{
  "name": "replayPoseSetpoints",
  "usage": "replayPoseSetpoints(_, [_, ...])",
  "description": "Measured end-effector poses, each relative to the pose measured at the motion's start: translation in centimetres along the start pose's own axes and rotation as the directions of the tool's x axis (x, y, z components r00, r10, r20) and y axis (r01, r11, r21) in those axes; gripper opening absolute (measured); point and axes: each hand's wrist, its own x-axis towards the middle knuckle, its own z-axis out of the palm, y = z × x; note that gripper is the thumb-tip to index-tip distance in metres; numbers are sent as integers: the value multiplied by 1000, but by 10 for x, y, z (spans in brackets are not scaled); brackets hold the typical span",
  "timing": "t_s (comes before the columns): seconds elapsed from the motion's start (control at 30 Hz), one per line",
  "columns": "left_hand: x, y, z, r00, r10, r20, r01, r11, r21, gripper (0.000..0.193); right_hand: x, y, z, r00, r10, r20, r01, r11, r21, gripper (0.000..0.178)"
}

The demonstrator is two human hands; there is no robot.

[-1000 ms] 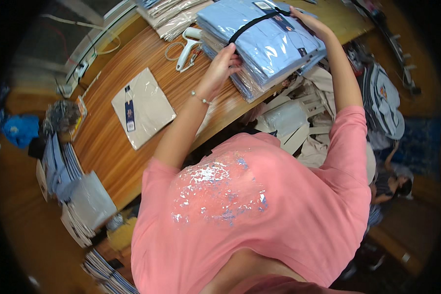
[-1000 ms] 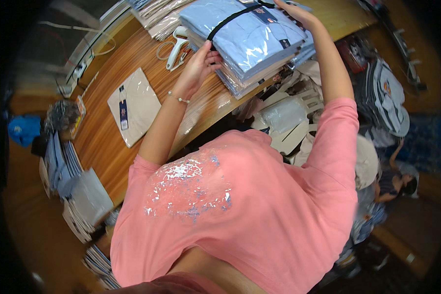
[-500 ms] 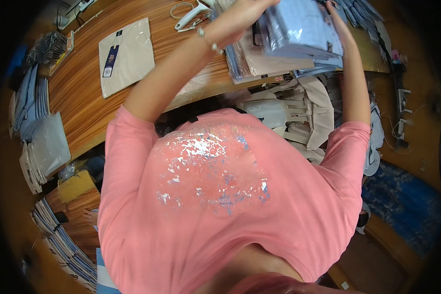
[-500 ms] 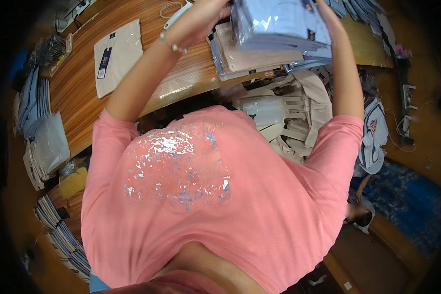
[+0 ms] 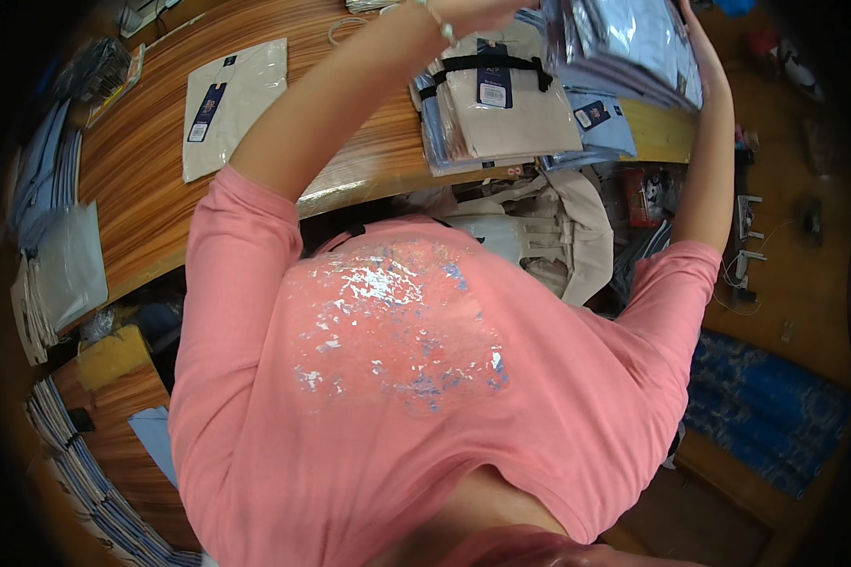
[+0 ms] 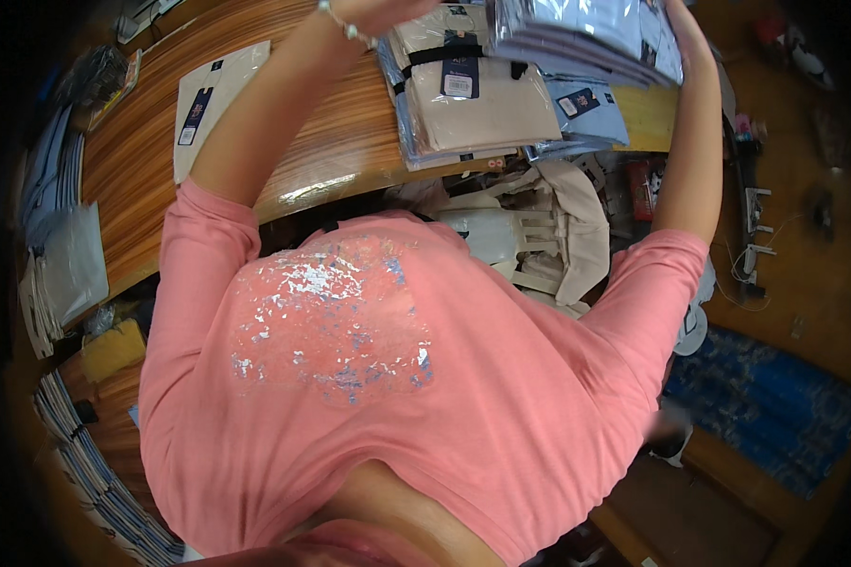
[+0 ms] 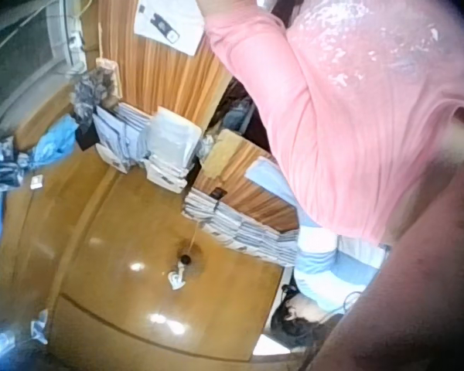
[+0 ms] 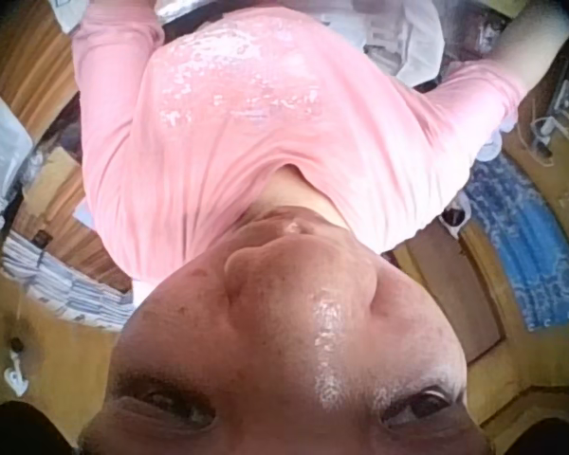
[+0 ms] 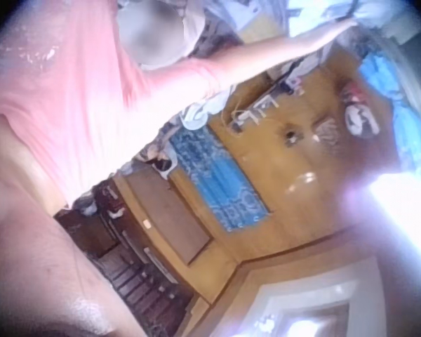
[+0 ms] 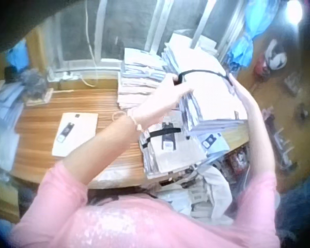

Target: The person folds a tan garment around a cardboard insert, smooths it, attaches a tag using a plastic fastener, and places the folded item into a clear plastic bag.

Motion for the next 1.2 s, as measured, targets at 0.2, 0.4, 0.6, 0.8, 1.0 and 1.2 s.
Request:
replayPoseSetpoints(0.2, [-68,-94,-4,978,-158,-135,173,979,110,76,67,142,-20,997,-12,-78,-4,979,-202,55])
replayPoseSetpoints(0.4, [-99,-136,-18,942,-49,-331,192,889,415,100,62,185,13,984,177,16,-178,980,84,66])
replayPoseSetpoints(0.6, [-88,-124,14,951,-153,-269,254,882,396,104,40,177,20,974,222,53,-228,953,199,68])
replayPoseSetpoints(0.8, [-101,-93,69,959,265,-97,-194,869,455,92,-13,190,15,996,-64,-69,90,873,480,78])
replayPoseSetpoints(1.0, [-106,-56,100,928,322,187,-366,883,294,99,-93,173,-17,898,-191,-395,366,824,433,86])
replayPoseSetpoints(1.2, [-117,-49,111,888,362,282,-426,880,210,104,-139,176,-28,861,-165,-480,396,810,432,88])
